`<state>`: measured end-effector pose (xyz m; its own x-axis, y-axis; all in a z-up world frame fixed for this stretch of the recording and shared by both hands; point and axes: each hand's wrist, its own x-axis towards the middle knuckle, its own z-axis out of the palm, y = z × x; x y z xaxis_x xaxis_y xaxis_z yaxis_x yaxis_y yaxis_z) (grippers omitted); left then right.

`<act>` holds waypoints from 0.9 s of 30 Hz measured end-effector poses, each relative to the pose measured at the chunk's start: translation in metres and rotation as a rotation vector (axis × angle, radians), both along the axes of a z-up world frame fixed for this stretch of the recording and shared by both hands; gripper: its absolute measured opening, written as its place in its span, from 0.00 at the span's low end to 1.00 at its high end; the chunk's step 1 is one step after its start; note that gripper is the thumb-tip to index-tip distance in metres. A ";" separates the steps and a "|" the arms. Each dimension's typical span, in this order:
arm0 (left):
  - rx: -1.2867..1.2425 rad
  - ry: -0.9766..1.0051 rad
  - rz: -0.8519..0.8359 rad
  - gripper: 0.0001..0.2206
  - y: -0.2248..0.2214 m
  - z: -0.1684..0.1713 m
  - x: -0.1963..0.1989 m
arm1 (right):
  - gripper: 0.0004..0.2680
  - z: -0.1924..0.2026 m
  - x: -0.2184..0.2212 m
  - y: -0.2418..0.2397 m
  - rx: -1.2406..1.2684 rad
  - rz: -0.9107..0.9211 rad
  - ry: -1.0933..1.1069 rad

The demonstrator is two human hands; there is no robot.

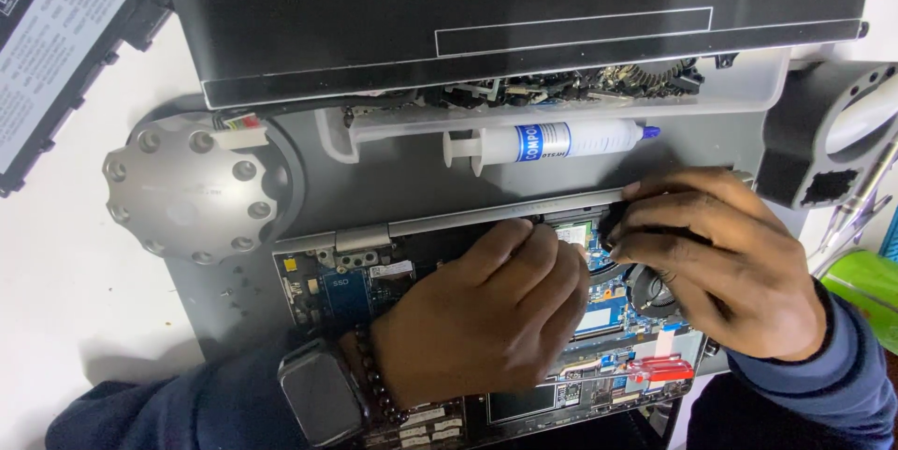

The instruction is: The person works on a disassembled laptop at a repair bench. They use a screwdriver to loosen screws on the exposed motherboard, reposition the cooling fan and its cable, and press components into place on the board by hand.

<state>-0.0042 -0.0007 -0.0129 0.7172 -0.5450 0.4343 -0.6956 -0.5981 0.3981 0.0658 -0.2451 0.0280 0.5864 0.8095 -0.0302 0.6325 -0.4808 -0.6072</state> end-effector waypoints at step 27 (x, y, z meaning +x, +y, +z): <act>0.021 -0.042 0.021 0.14 0.000 -0.001 -0.001 | 0.11 -0.001 -0.001 -0.002 -0.043 0.019 -0.032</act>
<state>-0.0047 -0.0005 -0.0136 0.7102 -0.5391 0.4527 -0.6983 -0.6210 0.3560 0.0652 -0.2476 0.0271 0.5725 0.8186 -0.0467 0.6602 -0.4940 -0.5658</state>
